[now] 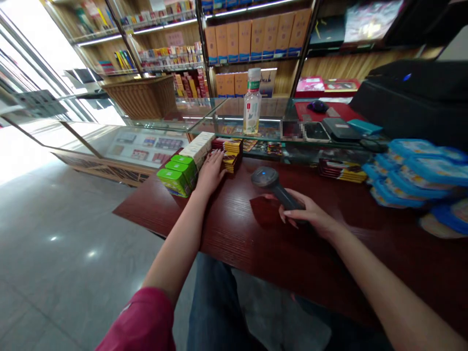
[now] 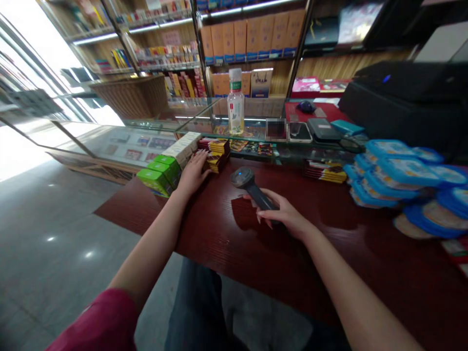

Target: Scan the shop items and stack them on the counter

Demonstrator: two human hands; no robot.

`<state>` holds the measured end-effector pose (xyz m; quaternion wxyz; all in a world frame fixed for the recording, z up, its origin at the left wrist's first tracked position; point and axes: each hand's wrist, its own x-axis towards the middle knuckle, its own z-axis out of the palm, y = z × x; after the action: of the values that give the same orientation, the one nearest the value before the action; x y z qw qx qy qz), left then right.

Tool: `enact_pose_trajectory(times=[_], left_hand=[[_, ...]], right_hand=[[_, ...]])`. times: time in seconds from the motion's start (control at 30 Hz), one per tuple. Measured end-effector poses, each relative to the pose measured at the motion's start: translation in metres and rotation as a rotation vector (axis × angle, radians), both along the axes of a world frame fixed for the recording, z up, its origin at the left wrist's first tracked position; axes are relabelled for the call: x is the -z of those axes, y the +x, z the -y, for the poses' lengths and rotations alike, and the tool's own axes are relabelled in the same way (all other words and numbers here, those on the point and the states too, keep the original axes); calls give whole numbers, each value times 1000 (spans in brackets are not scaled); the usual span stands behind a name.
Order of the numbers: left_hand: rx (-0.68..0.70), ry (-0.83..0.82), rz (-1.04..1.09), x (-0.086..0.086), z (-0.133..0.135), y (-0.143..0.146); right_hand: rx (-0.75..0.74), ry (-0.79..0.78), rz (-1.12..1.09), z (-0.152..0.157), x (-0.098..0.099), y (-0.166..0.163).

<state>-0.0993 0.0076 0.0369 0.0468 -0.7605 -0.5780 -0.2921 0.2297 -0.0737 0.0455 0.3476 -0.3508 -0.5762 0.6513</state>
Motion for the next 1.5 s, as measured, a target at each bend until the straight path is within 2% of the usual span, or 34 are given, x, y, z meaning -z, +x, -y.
enact_pose_trajectory(times=[0.13,0.23,0.3,0.47,0.53,0.6,0.8,0.97,1.13,1.27,1.4,1.5], left_hand=[[-19,38,233,-7,8,1],[-62,139,560,-8,8,16],[-36,128,807,-5,5,28],[103,-250,1242,5,-2,40],[120,-347,1324,7,-2,41],[126,-372,1345,9,-1,42],[115,-373,1335,12,-1,51],[121,-380,1313,15,-2,51],[111,-173,1046,15,7,63],[224,-81,742,9,13,112],[347,-28,363,-6,7,190],[450,30,23,-20,-6,246]], right_hand=[[-32,-13,51,3,-1,3],[-62,-1,70,3,-2,1],[-70,29,80,4,-3,0],[-69,83,108,7,-1,-2],[-53,99,118,7,-1,-1],[-45,112,129,7,0,1],[-79,113,144,7,3,2],[-38,110,144,8,2,4],[66,70,111,16,-4,35],[238,43,41,35,-4,90],[352,26,31,61,-1,142],[387,34,2,74,1,160]])
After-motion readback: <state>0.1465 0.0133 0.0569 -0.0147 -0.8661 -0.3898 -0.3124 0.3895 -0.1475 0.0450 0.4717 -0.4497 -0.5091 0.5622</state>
